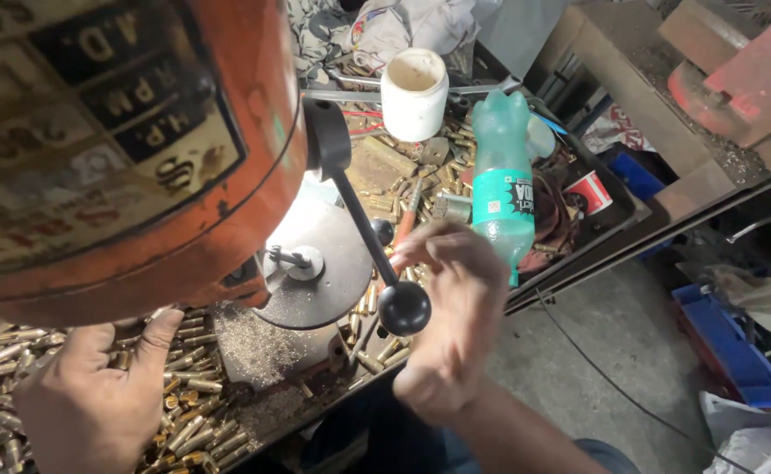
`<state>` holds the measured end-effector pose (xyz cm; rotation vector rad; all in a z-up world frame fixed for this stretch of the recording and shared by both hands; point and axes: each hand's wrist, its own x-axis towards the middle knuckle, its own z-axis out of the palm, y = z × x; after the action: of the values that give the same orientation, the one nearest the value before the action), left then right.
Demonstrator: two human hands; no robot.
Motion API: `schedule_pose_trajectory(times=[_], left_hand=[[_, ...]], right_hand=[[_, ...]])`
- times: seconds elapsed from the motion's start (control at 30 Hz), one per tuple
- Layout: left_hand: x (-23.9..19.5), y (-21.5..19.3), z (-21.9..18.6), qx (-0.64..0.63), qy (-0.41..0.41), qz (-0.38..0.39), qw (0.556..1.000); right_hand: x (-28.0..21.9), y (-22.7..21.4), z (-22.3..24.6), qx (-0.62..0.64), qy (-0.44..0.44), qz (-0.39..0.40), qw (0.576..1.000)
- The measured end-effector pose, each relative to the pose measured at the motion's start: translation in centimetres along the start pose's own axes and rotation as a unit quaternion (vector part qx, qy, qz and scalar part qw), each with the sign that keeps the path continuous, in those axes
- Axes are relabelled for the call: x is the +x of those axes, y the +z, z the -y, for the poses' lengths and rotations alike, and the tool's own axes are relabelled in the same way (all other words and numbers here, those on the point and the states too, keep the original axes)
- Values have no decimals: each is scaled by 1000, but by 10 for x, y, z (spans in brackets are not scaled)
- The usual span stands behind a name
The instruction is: Polishing or deburring small brass metal casings using a bench-top motorized machine.
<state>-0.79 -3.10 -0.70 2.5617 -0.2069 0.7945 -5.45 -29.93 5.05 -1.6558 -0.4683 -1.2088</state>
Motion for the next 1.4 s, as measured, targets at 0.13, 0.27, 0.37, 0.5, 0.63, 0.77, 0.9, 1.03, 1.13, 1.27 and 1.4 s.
schedule_pose_trajectory(times=[0.13,0.27,0.37,0.5,0.63,0.77,0.9,1.03,1.13,1.27,1.4], left_hand=[[0,-2,-4,-20,-2,-10,1000],[6,-10,-13,-82,-65,13,994],[0,-13,-9,-174,-127,40,976],[-8,-26,-30,-396,-192,47,897],[7,-36,-57,-429,-257,112,859],[10,-32,-67,-407,-207,85,885],[15,-34,-73,-346,-165,69,921],[12,-30,-74,-322,-98,12,942],[13,-31,-73,-317,-71,3,946],[14,-32,-73,-327,-63,-11,943],[16,-34,-75,-341,-99,19,935]], right_hand=[[24,11,10,230,338,-8,913],[11,15,1,366,347,33,863],[6,11,0,386,364,50,846],[4,7,-9,347,353,83,865],[8,3,-20,355,331,134,864],[19,6,-19,379,346,141,847],[40,13,-9,401,334,214,826],[38,6,-25,390,299,220,843],[33,2,-33,382,285,237,846],[41,9,-22,395,287,242,839],[49,15,-20,402,300,242,831]])
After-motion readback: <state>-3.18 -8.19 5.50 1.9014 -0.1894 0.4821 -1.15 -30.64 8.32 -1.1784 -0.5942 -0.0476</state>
